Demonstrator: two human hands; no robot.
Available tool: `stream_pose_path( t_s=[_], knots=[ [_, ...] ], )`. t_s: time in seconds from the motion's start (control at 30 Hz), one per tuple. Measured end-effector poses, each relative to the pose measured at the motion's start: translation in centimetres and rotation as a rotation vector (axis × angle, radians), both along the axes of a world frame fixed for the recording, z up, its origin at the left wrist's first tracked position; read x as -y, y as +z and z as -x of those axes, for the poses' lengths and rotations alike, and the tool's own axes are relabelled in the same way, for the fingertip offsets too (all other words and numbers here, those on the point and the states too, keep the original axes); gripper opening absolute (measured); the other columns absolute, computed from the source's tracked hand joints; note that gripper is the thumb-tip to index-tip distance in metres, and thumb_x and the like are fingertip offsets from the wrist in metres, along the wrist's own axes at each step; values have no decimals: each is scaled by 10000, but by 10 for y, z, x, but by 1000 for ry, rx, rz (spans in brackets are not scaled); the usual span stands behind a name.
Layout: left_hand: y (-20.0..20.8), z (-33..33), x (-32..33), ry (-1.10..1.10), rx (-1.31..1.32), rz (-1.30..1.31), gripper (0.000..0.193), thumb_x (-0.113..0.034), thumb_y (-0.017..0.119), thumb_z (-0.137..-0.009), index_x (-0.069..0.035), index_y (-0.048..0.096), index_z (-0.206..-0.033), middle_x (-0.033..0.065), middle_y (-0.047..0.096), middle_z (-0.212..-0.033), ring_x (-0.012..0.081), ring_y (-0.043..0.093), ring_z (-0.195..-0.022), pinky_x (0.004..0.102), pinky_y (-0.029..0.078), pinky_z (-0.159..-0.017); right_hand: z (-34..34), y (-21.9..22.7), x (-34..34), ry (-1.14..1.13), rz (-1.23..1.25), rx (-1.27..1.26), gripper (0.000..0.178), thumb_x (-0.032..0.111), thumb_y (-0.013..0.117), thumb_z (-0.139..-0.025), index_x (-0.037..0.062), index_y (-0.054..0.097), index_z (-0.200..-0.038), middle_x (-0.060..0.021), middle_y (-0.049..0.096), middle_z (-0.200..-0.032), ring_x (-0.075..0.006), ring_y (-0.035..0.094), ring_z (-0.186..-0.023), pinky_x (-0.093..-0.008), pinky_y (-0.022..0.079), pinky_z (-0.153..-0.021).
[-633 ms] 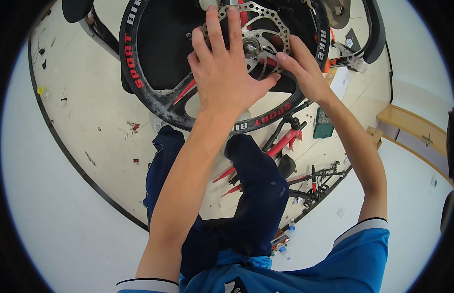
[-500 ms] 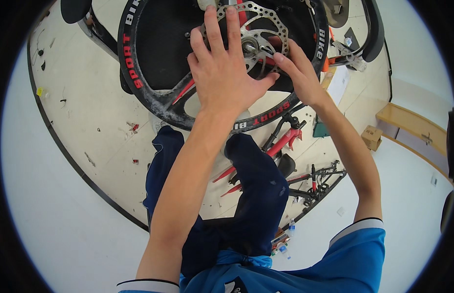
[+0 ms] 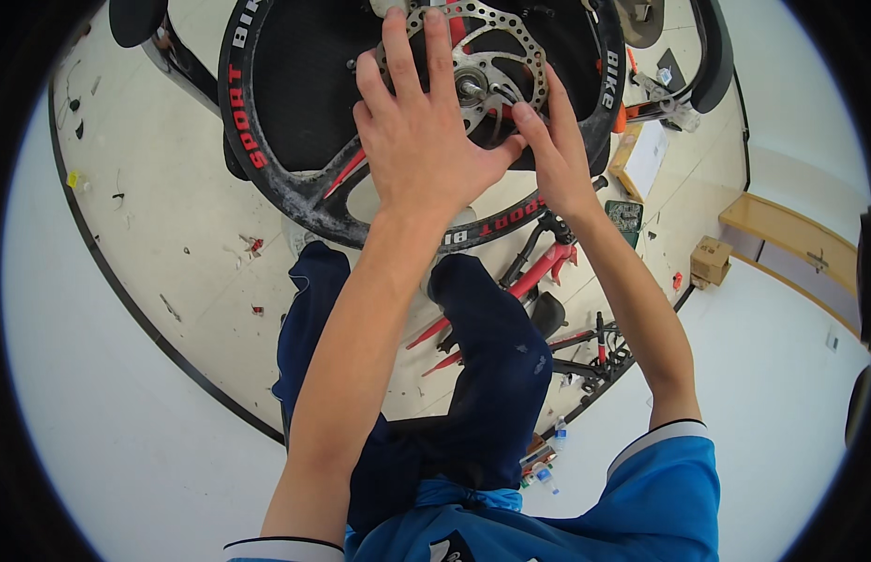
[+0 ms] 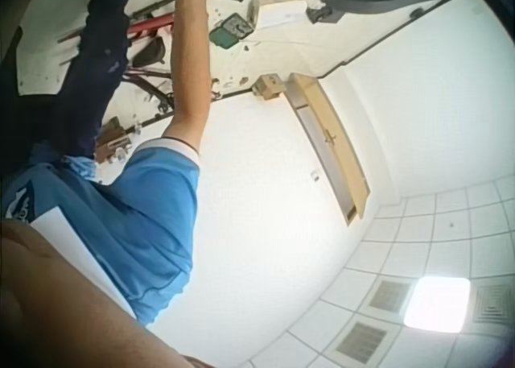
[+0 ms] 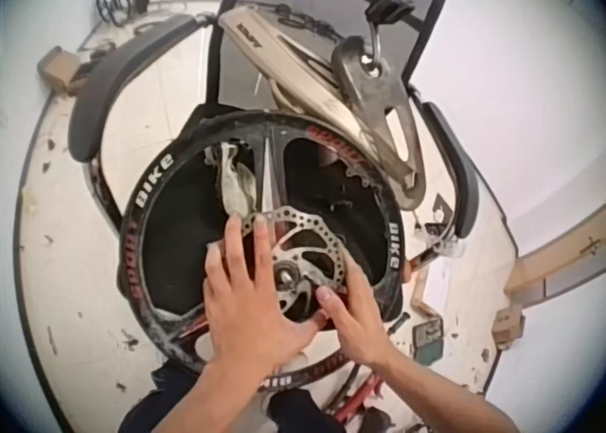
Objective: The person uses an Allen key to tighten bolts on a bicycle wheel's disc brake rotor. They repeatedly adjust the rotor and tighten the bolts while the wheel remains mounted on a stand.
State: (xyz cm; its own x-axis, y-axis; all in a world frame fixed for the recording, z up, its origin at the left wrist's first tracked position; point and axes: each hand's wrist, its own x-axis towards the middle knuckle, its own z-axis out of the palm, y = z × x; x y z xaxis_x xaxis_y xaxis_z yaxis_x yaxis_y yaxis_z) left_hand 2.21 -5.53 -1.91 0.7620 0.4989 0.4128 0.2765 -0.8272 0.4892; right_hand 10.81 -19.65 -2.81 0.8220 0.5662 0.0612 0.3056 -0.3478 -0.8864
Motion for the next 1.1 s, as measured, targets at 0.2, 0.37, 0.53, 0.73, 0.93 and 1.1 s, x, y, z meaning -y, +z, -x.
stream_pose_path(
  t_s=[0.2, 0.37, 0.53, 0.73, 0.93, 1.1],
  knots=[
    [0, -1, -7, -11, -47, 42, 1229, -609, 834, -627, -62, 271, -1573, 202, 230, -1589, 445, 340, -1318, 573, 434, -1000, -4, 14, -2, -21, 63, 97, 747, 347, 682, -947, -46, 372, -1502, -257, 531, -1389, -356, 530, -1277, -417, 429, -1070],
    [13, 5, -14, -89, -55, 141, 1200, -500, 860, -655, -38, 248, -1578, 251, 187, -1597, 463, 332, -1333, 573, 368, -1063, 9, 40, -8, -160, 349, 672, 668, 335, 768, -862, 60, 501, -1409, -177, 515, -1365, -351, 472, -1277, -471, 323, -1087],
    [20, 13, -29, -194, 67, 343, 893, -221, 786, -741, -69, 375, -1520, 210, 330, -1526, 412, 390, -1335, 513, 381, -1074, 31, 29, -28, -268, 136, 435, 127, 107, 746, -874, 57, 714, -986, -104, 622, -1062, -278, 593, -993, -336, 468, -850],
    [14, 22, -80, -86, 192, 640, 275, -12, 599, -875, -18, 663, -1141, 151, 661, -1057, 309, 652, -937, 376, 530, -836, 46, 24, -34, -368, 72, 414, 92, 86, 770, -845, 63, 718, -918, -38, 660, -813, -208, 598, -797, -325, 462, -760],
    [-18, 21, -106, 13, 13, 310, 264, -85, 674, -902, -74, 710, -1164, 116, 651, -1040, 258, 635, -916, 358, 525, -798, 41, 23, -40, -375, -22, 446, 126, 82, 800, -850, 35, 685, -876, -26, 619, -737, -127, 552, -634, -252, 445, -632],
    [-22, 15, -102, 3, -27, 298, 141, -77, 708, -866, -37, 765, -989, 142, 631, -1059, 331, 596, -1025, 412, 488, -899, 44, 25, -42, -494, -241, 193, 163, 94, 778, -902, 0, 648, -876, -2, 614, -767, -44, 544, -642, -189, 435, -615]
  ],
)
